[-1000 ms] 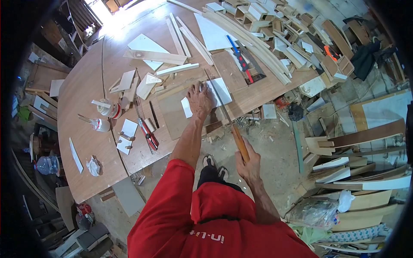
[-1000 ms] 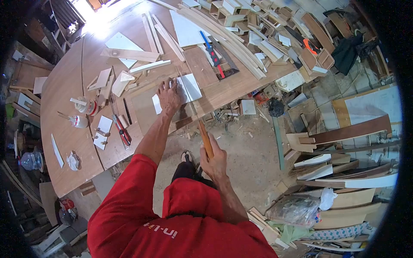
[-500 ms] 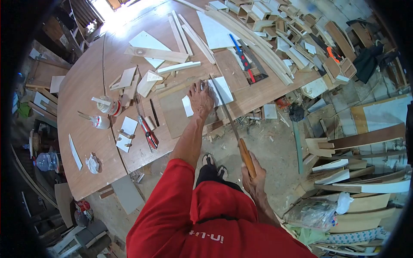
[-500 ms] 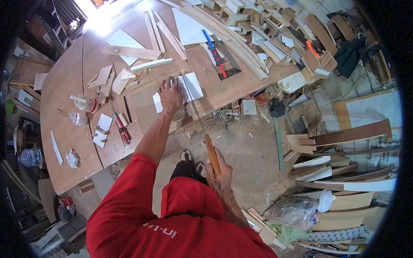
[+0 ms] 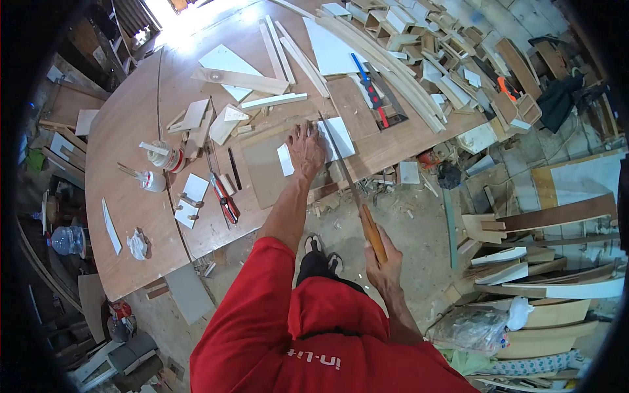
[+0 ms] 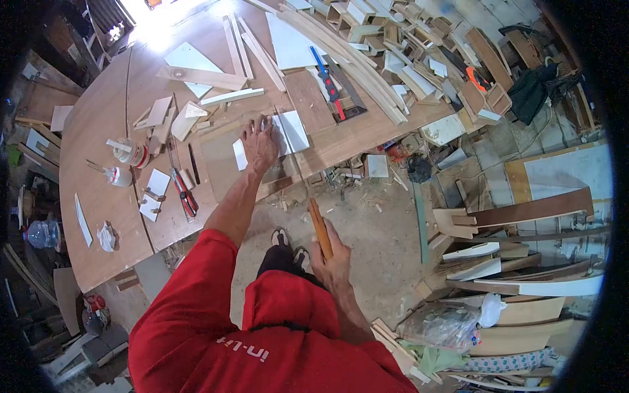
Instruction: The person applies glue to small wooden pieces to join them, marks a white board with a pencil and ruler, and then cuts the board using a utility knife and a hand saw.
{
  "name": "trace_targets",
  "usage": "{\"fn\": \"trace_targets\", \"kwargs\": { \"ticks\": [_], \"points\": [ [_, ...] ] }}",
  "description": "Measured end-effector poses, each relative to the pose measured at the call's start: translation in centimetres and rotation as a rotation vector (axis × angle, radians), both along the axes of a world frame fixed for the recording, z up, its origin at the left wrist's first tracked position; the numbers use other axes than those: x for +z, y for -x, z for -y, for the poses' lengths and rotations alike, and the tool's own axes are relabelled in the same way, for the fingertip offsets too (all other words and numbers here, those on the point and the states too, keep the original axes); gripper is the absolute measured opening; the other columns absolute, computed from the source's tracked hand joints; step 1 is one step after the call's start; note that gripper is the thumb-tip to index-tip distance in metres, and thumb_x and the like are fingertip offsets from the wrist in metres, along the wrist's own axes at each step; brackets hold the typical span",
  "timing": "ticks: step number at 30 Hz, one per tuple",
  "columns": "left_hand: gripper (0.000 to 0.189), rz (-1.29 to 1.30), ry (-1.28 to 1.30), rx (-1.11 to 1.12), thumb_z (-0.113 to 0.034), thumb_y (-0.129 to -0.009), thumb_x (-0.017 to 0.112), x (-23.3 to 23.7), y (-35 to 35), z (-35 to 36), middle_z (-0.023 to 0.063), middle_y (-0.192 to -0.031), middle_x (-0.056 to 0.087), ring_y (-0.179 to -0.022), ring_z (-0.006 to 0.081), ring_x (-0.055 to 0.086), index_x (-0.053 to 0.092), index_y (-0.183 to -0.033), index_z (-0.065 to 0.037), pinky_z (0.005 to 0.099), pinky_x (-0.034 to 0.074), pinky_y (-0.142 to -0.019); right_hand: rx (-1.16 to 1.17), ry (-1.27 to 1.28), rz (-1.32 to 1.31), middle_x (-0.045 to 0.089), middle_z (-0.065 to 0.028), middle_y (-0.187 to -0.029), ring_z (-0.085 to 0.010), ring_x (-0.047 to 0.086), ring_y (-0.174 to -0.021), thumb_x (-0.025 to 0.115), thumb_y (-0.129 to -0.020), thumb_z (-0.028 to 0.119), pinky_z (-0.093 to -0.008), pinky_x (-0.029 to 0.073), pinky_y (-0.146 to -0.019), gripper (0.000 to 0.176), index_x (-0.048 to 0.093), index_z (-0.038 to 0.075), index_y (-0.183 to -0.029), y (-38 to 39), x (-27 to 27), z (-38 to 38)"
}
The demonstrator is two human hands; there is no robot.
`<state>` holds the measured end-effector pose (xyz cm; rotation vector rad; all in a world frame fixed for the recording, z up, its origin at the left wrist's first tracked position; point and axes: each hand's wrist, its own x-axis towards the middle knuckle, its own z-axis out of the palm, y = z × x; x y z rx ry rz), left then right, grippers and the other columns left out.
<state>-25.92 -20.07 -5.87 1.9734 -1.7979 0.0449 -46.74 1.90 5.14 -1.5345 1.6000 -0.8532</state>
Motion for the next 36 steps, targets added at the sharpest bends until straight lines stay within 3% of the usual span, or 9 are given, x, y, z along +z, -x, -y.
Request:
{"fn": "trace_targets", "kwargs": {
  "ticks": [2,9,20,23,26,28,30,32,36],
  "points": [
    [0.043,-0.001,0.006,0.017,-0.020,-0.083,0.057,-0.1,0.2,0.1,0.0074,-0.128,0.051,-0.119,0.0322,0.044,0.058,-0.126,-0.010,0.0471,0.032,-0.100,0.018,0.095,0.023,0.062,-0.0148,-0.078,-0.0133,0.056,-0.059,0.056,-0.088,0.009,-0.0288,0.048,-0.056,0.044,0.050,0.002,-0.131,0.9,-0.1,-1.6],
    [0.042,0.006,0.052,0.026,-0.022,-0.083,0.057,-0.6,0.2,0.1,0.0077,-0.126,0.052,-0.121,0.0313,0.043,0.060,-0.124,-0.010,0.0469,0.032,-0.098,0.011,-0.058,0.029,0.063,-0.0135,-0.080,-0.0123,0.055,-0.059,0.056,-0.088,0.009,-0.0282,0.047,-0.055,0.043,0.051,0.000,-0.130,0.5,0.3,-0.7],
    [0.044,-0.004,0.041,0.046,-0.022,-0.082,0.057,-1.2,0.1,0.2,0.0083,-0.128,0.050,-0.123,0.0317,0.041,0.060,-0.124,-0.011,0.0471,0.032,-0.099,0.047,0.130,0.028,0.060,-0.0148,-0.077,-0.0135,0.056,-0.057,0.058,-0.087,0.005,-0.0280,0.048,-0.054,0.044,0.050,-0.002,-0.130,1.3,-0.4,-2.2],
    [0.040,-0.001,0.013,0.036,-0.022,-0.086,0.055,-0.8,0.5,-0.1,0.0076,-0.131,0.050,-0.122,0.0323,0.042,0.060,-0.124,-0.011,0.0482,0.032,-0.100,0.039,-0.029,0.015,0.061,-0.0149,-0.080,-0.0146,0.056,-0.057,0.059,-0.086,0.002,-0.0278,0.048,-0.054,0.045,0.050,-0.003,-0.130,0.4,-1.3,0.6],
    [0.040,0.025,0.030,0.052,-0.022,-0.086,0.055,-1.1,0.2,0.3,0.0076,-0.131,0.050,-0.122,0.0328,0.042,0.061,-0.123,-0.011,0.0483,0.032,-0.101,0.029,0.173,0.031,0.062,-0.0167,-0.081,-0.0161,0.056,-0.056,0.058,-0.088,0.006,-0.0286,0.048,-0.054,0.044,0.050,-0.002,-0.130,1.0,-2.9,-1.7],
    [0.040,-0.054,-0.027,0.034,-0.022,-0.085,0.056,-0.2,0.3,0.2,0.0077,-0.131,0.051,-0.122,0.0332,0.042,0.061,-0.123,-0.011,0.0486,0.032,-0.100,0.036,0.179,0.028,0.062,-0.0175,-0.081,-0.0171,0.057,-0.056,0.058,-0.087,0.007,-0.0292,0.048,-0.055,0.045,0.050,-0.001,-0.130,1.4,-2.3,-1.6],
    [0.040,-0.029,-0.003,0.035,-0.022,-0.085,0.056,-0.7,0.3,0.0,0.0078,-0.131,0.051,-0.121,0.0331,0.043,0.061,-0.123,-0.011,0.0484,0.033,-0.100,0.021,0.171,0.031,0.062,-0.0182,-0.082,-0.0181,0.057,-0.056,0.058,-0.087,0.008,-0.0297,0.048,-0.056,0.045,0.049,-0.001,-0.131,1.3,-1.8,-1.5],
    [0.040,0.004,0.039,0.035,-0.022,-0.084,0.056,-1.1,0.4,0.1,0.0078,-0.130,0.051,-0.121,0.0330,0.043,0.061,-0.123,-0.011,0.0483,0.033,-0.099,0.030,-0.038,0.024,0.065,-0.0178,-0.086,-0.0161,0.058,-0.059,0.058,-0.086,0.006,-0.0284,0.049,-0.057,0.045,0.050,-0.002,-0.130,0.4,-1.5,0.9],
    [0.039,0.002,0.048,0.053,-0.021,-0.085,0.055,-1.0,0.3,0.6,0.0081,-0.129,0.051,-0.119,0.0331,0.044,0.061,-0.122,-0.010,0.0481,0.034,-0.098,0.028,0.133,0.055,0.063,-0.0191,-0.081,-0.0153,0.059,-0.059,0.057,-0.086,0.004,-0.0282,0.048,-0.056,0.045,0.050,-0.002,-0.130,1.5,-1.7,-2.4]
  ]
}}
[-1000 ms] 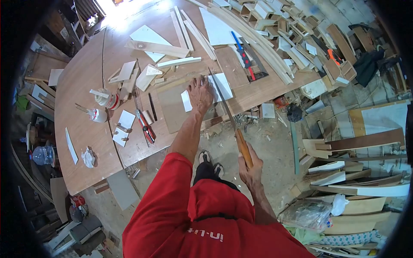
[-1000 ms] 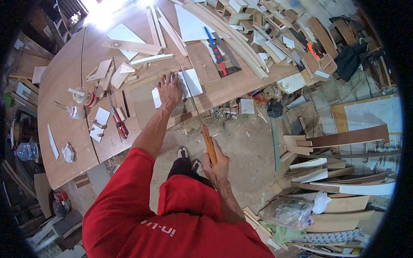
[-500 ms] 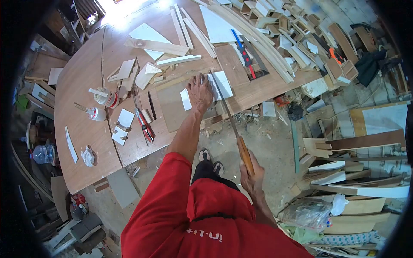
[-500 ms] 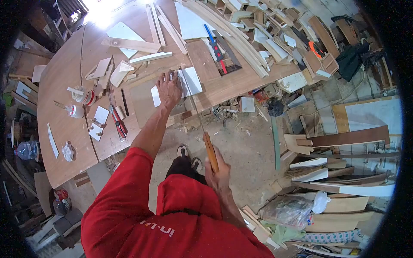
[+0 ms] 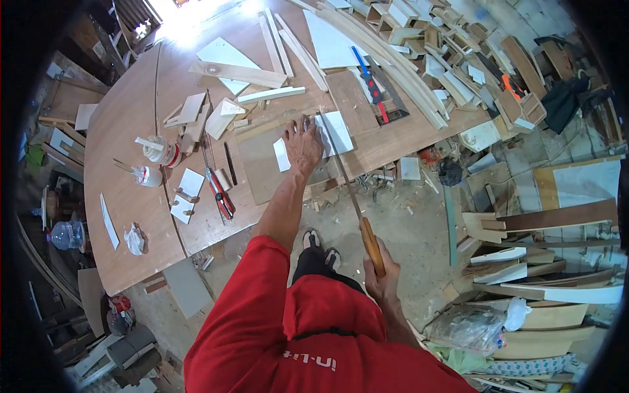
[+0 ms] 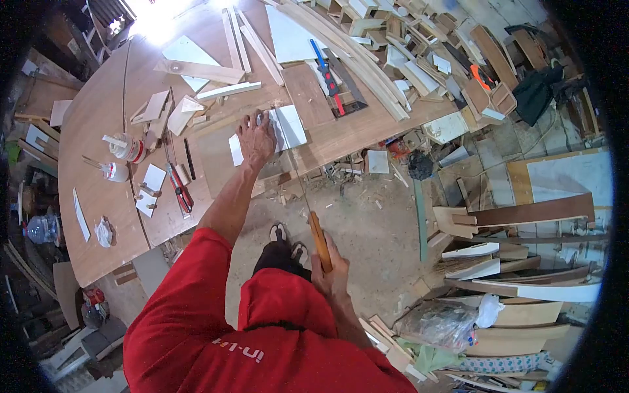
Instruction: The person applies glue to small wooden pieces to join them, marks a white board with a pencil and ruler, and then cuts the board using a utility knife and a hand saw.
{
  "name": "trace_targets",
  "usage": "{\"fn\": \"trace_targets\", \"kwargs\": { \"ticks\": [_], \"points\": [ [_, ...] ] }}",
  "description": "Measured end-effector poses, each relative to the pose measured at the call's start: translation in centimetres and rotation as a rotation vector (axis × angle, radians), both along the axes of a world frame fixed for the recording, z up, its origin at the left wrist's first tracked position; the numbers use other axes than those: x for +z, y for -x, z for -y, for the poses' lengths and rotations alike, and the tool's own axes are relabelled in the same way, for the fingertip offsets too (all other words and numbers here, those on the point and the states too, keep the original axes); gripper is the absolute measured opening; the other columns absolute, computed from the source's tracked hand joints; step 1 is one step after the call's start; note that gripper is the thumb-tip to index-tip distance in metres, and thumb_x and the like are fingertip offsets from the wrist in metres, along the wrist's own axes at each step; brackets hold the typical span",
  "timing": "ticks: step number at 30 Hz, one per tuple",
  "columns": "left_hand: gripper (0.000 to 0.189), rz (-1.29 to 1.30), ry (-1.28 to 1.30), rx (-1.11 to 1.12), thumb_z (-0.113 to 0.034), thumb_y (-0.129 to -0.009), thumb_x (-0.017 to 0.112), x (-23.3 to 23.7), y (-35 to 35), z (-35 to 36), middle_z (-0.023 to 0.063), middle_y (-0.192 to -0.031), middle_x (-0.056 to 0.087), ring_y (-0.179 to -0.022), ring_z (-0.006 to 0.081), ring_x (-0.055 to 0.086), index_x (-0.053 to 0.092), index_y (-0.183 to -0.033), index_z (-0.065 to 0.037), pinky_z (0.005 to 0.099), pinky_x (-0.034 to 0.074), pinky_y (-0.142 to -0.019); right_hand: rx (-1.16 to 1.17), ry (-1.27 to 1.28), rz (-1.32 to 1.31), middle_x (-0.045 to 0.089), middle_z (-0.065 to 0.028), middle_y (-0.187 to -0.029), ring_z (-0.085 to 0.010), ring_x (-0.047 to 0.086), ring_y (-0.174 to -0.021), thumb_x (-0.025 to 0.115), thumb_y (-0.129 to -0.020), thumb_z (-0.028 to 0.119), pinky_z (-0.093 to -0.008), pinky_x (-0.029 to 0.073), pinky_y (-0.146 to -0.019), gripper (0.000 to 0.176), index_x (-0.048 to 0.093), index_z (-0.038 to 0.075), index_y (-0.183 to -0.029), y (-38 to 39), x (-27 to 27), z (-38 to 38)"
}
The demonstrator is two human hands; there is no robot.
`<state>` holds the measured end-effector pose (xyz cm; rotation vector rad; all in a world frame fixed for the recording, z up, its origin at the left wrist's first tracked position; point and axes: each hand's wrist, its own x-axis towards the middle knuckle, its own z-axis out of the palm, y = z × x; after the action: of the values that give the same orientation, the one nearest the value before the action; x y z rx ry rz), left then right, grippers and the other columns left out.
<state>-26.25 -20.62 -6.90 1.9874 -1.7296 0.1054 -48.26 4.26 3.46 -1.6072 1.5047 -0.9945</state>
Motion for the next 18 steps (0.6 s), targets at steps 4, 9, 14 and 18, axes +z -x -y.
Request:
{"fn": "trace_targets", "kwargs": {
  "ticks": [4,9,14,18],
  "points": [
    [0.039,-0.022,-0.045,-0.026,-0.021,-0.085,0.055,0.7,0.0,-0.5,0.0083,-0.128,0.052,-0.118,0.0332,0.044,0.061,-0.122,-0.010,0.0477,0.034,-0.098,0.006,-0.188,-0.063,0.064,-0.0186,-0.084,-0.0156,0.062,-0.062,0.058,-0.084,0.001,-0.0266,0.049,-0.059,0.047,0.050,-0.003,-0.130,-0.9,0.0,3.0],
    [0.038,0.008,-0.006,-0.009,-0.021,-0.086,0.054,0.3,-0.1,-0.1,0.0082,-0.128,0.052,-0.117,0.0331,0.044,0.062,-0.121,-0.010,0.0480,0.034,-0.098,0.005,-0.070,-0.008,0.062,-0.0160,-0.085,-0.0154,0.059,-0.066,0.056,-0.087,0.006,-0.0278,0.048,-0.063,0.041,0.052,0.001,-0.128,-0.1,0.0,0.8],
    [0.038,-0.009,-0.020,-0.038,-0.021,-0.085,0.054,0.8,-0.3,-0.2,0.0082,-0.127,0.051,-0.118,0.0335,0.043,0.063,-0.120,-0.011,0.0484,0.034,-0.098,0.028,-0.167,-0.039,0.065,-0.0183,-0.090,-0.0191,0.065,-0.064,0.058,-0.085,0.002,-0.0292,0.051,-0.061,0.046,0.050,-0.001,-0.130,-1.0,0.4,2.8],
    [0.045,-0.018,-0.088,-0.027,-0.024,-0.085,0.055,0.5,-0.2,-0.4,0.0071,-0.130,0.049,-0.120,0.0325,0.042,0.058,-0.129,-0.013,0.0490,0.032,-0.100,0.072,0.082,-0.047,0.066,-0.0174,-0.112,-0.0188,0.068,-0.079,0.057,-0.087,0.007,-0.0222,0.050,-0.071,0.052,0.046,0.013,-0.138,0.5,-0.1,0.2]
  ]
}}
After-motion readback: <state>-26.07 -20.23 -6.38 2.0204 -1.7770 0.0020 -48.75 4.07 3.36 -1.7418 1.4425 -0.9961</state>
